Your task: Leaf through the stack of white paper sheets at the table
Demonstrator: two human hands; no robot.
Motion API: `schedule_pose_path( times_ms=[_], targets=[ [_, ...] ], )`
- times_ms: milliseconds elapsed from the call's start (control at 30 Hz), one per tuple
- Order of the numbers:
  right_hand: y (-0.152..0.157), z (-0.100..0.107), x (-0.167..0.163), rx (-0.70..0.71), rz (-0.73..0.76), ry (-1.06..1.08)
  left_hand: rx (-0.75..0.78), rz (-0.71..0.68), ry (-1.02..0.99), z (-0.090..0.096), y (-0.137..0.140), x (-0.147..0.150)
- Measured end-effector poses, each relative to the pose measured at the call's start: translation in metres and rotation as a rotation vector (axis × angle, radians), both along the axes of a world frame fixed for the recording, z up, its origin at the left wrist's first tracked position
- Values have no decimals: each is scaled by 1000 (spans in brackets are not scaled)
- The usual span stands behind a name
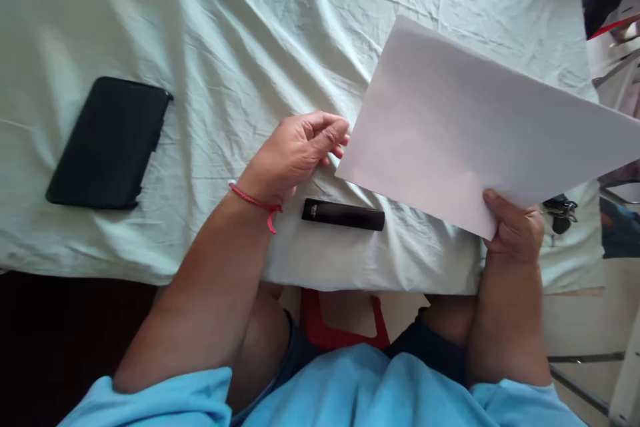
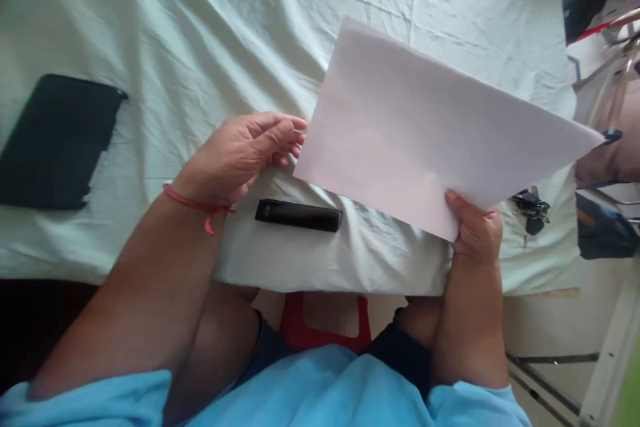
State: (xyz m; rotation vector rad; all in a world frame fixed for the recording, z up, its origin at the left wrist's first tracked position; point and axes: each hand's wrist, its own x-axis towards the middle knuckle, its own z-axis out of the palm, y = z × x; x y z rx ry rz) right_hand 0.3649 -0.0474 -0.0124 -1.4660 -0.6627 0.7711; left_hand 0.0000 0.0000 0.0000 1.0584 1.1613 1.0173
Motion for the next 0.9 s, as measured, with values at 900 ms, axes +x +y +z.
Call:
schedule_pose_path(
  times_ms=[900],
  targets=[
    [5,-7,5,37,-8,-77,-60,-113,318,15,0,0]
  ],
)
